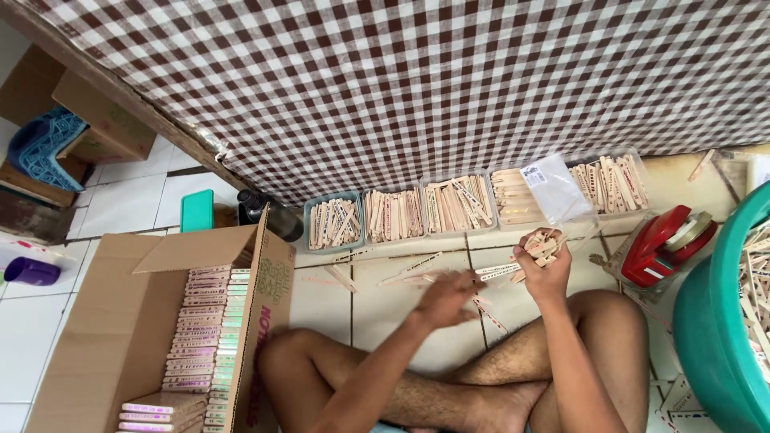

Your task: Sorting and packaging wooden sticks into small plastic bags from a large container.

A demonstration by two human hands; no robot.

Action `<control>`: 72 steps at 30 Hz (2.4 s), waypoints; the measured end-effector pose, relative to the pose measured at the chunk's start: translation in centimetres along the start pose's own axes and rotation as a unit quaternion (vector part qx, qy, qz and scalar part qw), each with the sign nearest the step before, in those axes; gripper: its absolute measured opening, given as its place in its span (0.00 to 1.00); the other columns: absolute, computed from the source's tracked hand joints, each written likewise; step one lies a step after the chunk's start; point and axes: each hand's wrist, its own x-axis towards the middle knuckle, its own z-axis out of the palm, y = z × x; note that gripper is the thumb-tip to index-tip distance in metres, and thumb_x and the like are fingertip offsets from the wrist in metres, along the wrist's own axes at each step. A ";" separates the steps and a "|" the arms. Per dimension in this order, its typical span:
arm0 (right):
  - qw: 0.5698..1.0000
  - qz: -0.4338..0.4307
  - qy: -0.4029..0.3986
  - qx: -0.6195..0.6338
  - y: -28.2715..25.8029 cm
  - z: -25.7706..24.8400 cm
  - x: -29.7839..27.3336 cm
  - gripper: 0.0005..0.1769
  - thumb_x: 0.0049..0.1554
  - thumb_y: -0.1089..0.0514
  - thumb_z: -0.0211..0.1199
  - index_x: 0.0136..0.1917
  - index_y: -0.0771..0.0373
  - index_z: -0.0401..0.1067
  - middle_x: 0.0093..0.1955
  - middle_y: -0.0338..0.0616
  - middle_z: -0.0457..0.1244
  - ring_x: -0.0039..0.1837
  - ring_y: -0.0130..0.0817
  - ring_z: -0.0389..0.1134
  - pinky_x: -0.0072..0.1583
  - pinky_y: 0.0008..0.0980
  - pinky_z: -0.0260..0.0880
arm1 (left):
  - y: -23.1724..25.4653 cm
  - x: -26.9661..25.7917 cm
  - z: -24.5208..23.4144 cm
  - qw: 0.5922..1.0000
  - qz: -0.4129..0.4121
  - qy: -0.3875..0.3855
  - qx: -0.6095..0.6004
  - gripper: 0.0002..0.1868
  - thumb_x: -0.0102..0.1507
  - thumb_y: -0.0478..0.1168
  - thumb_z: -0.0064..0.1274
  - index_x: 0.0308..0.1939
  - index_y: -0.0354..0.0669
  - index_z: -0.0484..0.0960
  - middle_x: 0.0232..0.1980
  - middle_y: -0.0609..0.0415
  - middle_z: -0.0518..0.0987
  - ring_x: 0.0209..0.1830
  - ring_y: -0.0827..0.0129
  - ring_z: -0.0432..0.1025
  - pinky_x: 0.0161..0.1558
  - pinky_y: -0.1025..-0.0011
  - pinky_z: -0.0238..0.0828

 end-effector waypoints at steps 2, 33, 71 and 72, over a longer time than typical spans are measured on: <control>1.000 -0.020 0.020 0.000 -0.6 -0.2 0.1 0.17 0.48 0.74 0.68 0.48 0.67 0.65 0.38 0.47 0.62 0.39 0.31 0.63 0.48 0.31 0.67 | 0.3 2.1 2.3 0.998 0.010 -0.062 -0.019 0.36 0.61 0.56 0.58 0.71 0.52 0.70 0.68 0.42 0.70 0.68 0.44 0.66 0.71 0.47 0.59; 0.995 -0.043 0.093 0.019 1.4 -4.6 -0.3 0.25 0.47 0.76 0.70 0.54 0.68 0.64 0.42 0.47 0.64 0.43 0.32 0.66 0.52 0.31 0.67 | -0.5 0.3 4.1 0.998 -0.017 0.030 -0.049 0.13 0.66 0.31 0.52 0.54 0.35 0.79 0.45 0.37 0.73 0.48 0.37 0.72 0.51 0.47 0.76; 0.964 0.170 -0.022 0.201 5.4 8.5 -4.9 0.20 0.46 0.69 0.68 0.51 0.67 0.65 0.38 0.49 0.61 0.38 0.38 0.69 0.43 0.36 0.74 | -3.9 -3.5 4.4 0.708 -0.120 0.138 -0.682 0.35 0.58 0.40 0.70 0.64 0.39 0.69 0.33 0.59 0.72 0.27 0.81 0.68 0.28 0.88 0.67; 0.965 0.172 -0.017 0.199 5.3 8.5 -5.0 0.20 0.46 0.69 0.68 0.51 0.67 0.65 0.38 0.49 0.61 0.38 0.38 0.69 0.43 0.37 0.74 | -4.1 -3.5 4.5 0.721 -0.120 0.141 -0.667 0.34 0.58 0.42 0.71 0.63 0.38 0.70 0.34 0.58 0.73 0.28 0.79 0.69 0.29 0.86 0.69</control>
